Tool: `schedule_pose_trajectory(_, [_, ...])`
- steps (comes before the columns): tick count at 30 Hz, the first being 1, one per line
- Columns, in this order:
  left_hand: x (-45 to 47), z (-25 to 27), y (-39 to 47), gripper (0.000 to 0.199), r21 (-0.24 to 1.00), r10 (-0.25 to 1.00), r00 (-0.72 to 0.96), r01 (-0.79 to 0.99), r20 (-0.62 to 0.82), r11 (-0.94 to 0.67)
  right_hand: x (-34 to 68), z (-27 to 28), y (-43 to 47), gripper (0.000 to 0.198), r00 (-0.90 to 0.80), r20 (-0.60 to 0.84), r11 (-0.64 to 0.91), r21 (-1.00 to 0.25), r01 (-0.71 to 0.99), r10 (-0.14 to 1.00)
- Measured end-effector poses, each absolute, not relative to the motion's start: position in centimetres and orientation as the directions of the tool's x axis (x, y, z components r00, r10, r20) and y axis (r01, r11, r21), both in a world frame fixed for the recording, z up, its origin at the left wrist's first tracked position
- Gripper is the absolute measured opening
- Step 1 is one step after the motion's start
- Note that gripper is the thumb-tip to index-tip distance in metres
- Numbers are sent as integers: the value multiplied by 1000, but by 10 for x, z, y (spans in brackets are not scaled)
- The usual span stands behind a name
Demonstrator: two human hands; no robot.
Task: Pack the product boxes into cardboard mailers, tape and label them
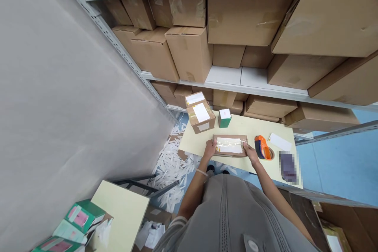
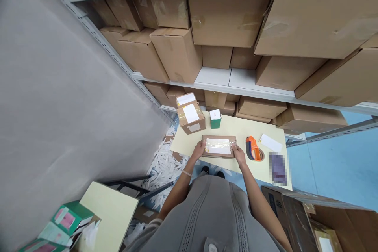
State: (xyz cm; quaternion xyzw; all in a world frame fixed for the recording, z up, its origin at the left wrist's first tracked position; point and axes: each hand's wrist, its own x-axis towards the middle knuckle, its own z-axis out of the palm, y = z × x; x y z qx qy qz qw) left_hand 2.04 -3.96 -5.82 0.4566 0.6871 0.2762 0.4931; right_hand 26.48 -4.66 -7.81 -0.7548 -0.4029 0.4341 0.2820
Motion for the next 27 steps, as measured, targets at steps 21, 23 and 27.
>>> schedule_pose_trajectory(21, [8,33,-51,56,796,938,-34,-540,-345,273,301,10,-79,52,374,-192,-74,-949,-306,907])
schedule_pose_trajectory(23, [10,22,-52,59,837,935,-24,-456,-353,304,295,-2,-81,53,352,-226,-129,-952,-278,908])
schedule_pose_trajectory(27, [13,0,-53,58,905,930,47,-217,-364,366,286,-29,-81,55,299,-278,-233,-956,-175,913])
